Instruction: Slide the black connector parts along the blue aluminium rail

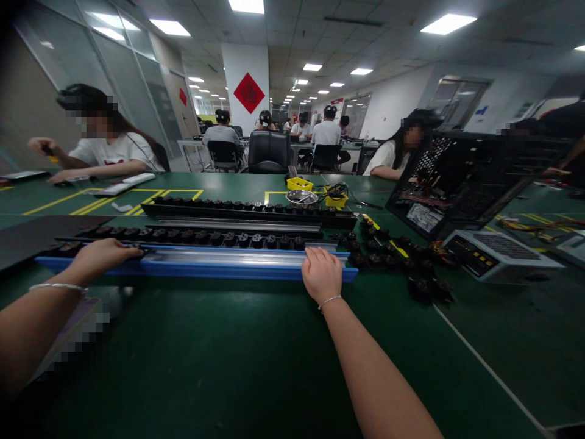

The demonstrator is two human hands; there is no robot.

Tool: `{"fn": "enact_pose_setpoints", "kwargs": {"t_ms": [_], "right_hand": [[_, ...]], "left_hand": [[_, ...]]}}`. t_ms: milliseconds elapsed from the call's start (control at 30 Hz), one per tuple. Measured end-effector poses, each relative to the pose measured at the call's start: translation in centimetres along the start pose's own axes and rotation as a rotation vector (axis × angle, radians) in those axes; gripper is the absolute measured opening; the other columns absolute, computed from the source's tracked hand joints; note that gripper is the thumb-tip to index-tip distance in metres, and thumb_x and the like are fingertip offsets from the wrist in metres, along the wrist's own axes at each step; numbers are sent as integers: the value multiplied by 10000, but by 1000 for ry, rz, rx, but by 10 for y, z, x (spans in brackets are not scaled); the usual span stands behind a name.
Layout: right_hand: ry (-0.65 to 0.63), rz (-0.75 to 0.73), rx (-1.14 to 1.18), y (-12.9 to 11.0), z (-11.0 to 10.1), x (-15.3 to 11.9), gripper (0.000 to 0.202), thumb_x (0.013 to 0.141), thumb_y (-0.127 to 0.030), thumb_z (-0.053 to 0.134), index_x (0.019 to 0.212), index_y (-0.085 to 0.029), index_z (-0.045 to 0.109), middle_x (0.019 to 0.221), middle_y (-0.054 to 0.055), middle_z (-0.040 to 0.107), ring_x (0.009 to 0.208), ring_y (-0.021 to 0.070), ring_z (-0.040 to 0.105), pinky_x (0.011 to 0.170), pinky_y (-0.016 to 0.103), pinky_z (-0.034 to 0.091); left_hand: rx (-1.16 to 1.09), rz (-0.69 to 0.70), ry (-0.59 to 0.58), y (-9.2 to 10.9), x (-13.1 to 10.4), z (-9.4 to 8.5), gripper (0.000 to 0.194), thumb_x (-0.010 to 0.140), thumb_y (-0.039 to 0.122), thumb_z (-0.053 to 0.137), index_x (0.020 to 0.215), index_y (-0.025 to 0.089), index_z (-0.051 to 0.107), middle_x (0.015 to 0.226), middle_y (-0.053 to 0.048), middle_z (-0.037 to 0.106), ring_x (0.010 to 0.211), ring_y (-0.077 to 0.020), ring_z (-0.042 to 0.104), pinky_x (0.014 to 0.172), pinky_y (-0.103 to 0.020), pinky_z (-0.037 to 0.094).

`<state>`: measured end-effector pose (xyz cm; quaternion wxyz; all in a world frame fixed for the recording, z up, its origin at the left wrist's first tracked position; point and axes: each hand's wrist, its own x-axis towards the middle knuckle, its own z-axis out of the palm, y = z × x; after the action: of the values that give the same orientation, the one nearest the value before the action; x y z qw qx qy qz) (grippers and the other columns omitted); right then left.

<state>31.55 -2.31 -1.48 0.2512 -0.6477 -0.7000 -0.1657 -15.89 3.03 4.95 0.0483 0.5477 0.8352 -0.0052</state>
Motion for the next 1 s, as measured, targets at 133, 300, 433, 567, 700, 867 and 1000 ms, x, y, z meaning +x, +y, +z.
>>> {"fn": "enact_pose_setpoints", "kwargs": {"t_ms": [133, 300, 433, 567, 700, 867, 1000], "right_hand": [[6, 0, -9, 0, 1, 0, 377, 869, -254, 347, 1148, -195, 593, 1168, 39, 621, 1122, 192, 496, 921, 343, 293], [3, -3, -8, 0, 1, 0, 384, 873, -257, 334, 1149, -194, 593, 1166, 46, 621, 1119, 196, 496, 925, 343, 292], [7, -6, -9, 0, 1, 0, 387, 875, -258, 328, 1150, -194, 593, 1168, 47, 620, 1121, 195, 495, 928, 341, 292], [-2, -4, -5, 1, 1, 1, 389, 876, -261, 323, 1150, -191, 590, 1171, 45, 618, 1124, 194, 493, 928, 341, 291], [-8, -2, 0, 1, 0, 1, 390, 874, -256, 326, 1152, -192, 591, 1175, 47, 616, 1132, 197, 488, 931, 345, 291], [-2, 1, -1, 0, 0, 1, 389, 869, -255, 337, 1156, -200, 594, 1173, 52, 617, 1124, 201, 493, 929, 351, 294], [-7, -6, 2, 1, 0, 1, 392, 871, -256, 329, 1154, -194, 592, 1174, 54, 615, 1122, 203, 493, 925, 349, 292]], "left_hand": [[-24, 5, 9, 1, 0, 2, 500, 643, 595, 480, 780, 154, 669, 906, -124, 679, 847, -293, 600, 618, -303, 419], [-31, -6, 13, 0, 0, 2, 516, 635, 604, 484, 802, 152, 666, 939, -126, 675, 872, -300, 597, 632, -312, 424], [-28, -9, 6, 1, 1, 3, 527, 633, 619, 477, 814, 157, 656, 960, -125, 670, 897, -306, 592, 644, -316, 425], [-14, -3, 9, 2, 1, 3, 530, 636, 620, 475, 810, 152, 653, 955, -131, 672, 891, -310, 595, 635, -317, 426], [-17, 29, 21, 10, -7, 0, 521, 642, 606, 475, 798, 143, 655, 923, -138, 677, 859, -305, 603, 601, -306, 423], [-8, 41, 27, 23, -20, -5, 480, 655, 579, 486, 755, 144, 660, 864, -132, 683, 819, -294, 610, 582, -298, 420], [-20, 32, 37, 25, -21, -5, 478, 648, 574, 493, 781, 148, 663, 875, -126, 679, 825, -291, 605, 584, -300, 416]]}}
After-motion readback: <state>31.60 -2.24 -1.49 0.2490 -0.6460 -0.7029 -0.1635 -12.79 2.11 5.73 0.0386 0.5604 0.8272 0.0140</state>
